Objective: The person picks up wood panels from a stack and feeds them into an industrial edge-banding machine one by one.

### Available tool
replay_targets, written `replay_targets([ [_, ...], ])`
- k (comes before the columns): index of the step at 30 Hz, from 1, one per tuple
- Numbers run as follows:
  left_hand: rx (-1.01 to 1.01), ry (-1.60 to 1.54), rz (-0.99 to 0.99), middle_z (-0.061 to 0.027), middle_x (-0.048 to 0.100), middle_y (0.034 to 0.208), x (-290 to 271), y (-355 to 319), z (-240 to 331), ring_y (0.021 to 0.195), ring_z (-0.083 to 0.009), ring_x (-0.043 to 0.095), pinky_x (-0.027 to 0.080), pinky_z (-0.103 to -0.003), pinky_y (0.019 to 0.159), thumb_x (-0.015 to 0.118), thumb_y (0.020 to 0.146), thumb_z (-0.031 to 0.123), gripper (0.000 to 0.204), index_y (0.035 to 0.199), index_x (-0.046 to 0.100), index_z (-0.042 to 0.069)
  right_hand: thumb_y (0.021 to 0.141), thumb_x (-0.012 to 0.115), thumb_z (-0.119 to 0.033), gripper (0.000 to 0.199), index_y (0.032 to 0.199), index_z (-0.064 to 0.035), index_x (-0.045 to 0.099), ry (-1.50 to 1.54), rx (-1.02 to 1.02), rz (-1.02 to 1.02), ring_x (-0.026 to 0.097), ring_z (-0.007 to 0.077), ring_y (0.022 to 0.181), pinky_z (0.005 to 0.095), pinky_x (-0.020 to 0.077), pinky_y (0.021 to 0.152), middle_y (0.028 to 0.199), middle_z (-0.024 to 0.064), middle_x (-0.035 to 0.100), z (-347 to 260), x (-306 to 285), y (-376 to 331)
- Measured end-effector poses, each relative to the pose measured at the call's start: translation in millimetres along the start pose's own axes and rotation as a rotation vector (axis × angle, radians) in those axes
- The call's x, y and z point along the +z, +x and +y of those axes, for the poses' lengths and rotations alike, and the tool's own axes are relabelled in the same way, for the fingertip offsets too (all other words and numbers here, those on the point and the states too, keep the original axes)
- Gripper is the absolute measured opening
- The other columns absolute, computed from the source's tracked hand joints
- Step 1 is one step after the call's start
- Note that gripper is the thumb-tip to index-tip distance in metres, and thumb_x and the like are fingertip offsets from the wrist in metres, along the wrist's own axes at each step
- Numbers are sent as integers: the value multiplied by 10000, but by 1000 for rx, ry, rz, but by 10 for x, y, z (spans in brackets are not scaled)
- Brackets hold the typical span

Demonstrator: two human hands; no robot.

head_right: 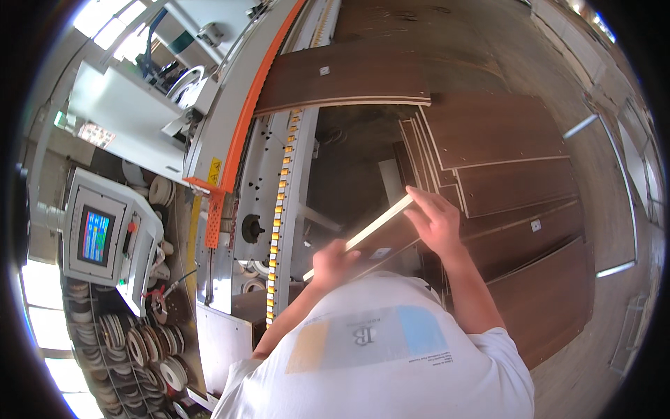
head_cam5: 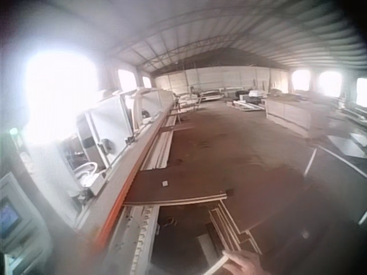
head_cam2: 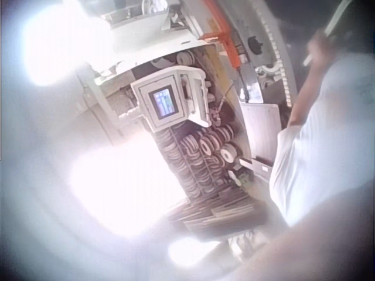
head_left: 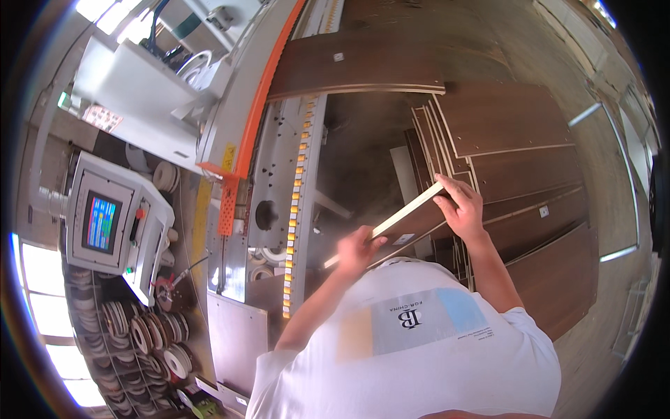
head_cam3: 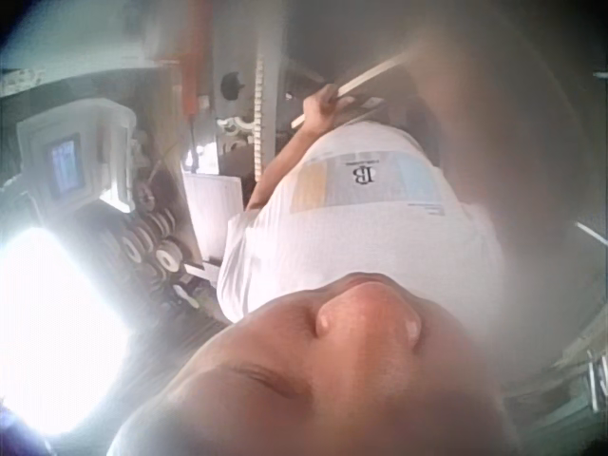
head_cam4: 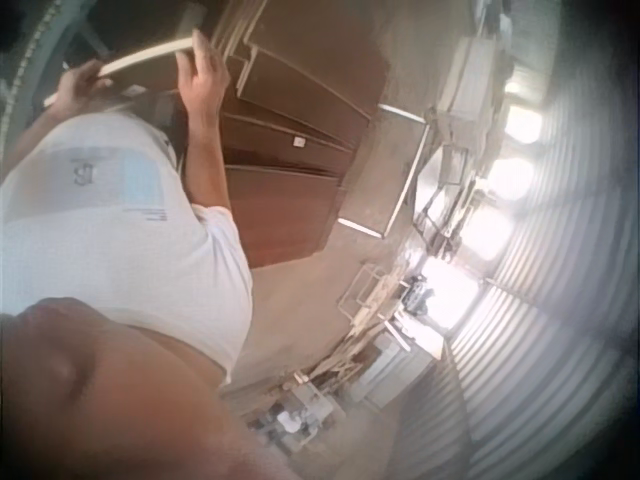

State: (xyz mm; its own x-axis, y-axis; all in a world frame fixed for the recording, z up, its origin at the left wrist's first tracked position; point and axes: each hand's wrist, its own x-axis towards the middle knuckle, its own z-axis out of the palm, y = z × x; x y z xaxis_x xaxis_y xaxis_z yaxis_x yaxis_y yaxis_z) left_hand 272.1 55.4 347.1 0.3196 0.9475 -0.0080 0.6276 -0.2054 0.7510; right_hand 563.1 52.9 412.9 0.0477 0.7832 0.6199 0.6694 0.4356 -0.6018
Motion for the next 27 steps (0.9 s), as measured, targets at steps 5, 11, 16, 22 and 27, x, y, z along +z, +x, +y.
replay_targets([
  [5, -210, -164, 179, -139, 668, 812, -135, -194, -318, 714, -260, 622, 509, -384, 678, 775, 895, 379, 373, 1020, 654, 49, 847, 750, -77, 437, 1273, -26, 666, -23, -60, -87, 710, 308, 1026, 362, 568, 883, 1172, 134, 726, 152, 453, 113],
  [11, -377, -219, 331, -173, 656, 820, -269, -361, -732, 733, -286, 616, 506, -396, 719, 758, 883, 266, 304, 1016, 638, 20, 889, 712, -160, 389, 1263, -64, 667, -120, -142, -209, 679, 307, 1093, 397, 545, 934, 1225, 99, 708, 389, 825, 260],
  [16, -454, -487, 516, -47, 620, 791, -401, -474, -964, 738, -122, 534, 481, -293, 702, 701, 931, 195, 221, 985, 631, -7, 914, 695, -217, 344, 1231, -83, 679, -158, 90, -283, 675, 294, 1099, 392, 534, 944, 1214, 96, 712, 686, 1080, 167],
  [22, -627, -639, 800, -44, 625, 865, -539, -348, -1427, 822, -124, 556, 480, -327, 740, 611, 1005, 312, 338, 1008, 636, -26, 970, 651, -278, 360, 1283, -99, 657, -5, 518, -505, 706, 253, 1066, 348, 542, 909, 1152, 126, 735, 814, 1266, -242],
  [27, -957, -881, 949, -49, 615, 903, -587, -352, -2207, 817, -153, 539, 466, -351, 735, 570, 1032, 372, 409, 1125, 655, -17, 967, 659, -318, 356, 1240, -91, 685, 27, 565, -692, 737, 275, 996, 354, 559, 849, 1066, 159, 751, 938, 1347, -642],
])
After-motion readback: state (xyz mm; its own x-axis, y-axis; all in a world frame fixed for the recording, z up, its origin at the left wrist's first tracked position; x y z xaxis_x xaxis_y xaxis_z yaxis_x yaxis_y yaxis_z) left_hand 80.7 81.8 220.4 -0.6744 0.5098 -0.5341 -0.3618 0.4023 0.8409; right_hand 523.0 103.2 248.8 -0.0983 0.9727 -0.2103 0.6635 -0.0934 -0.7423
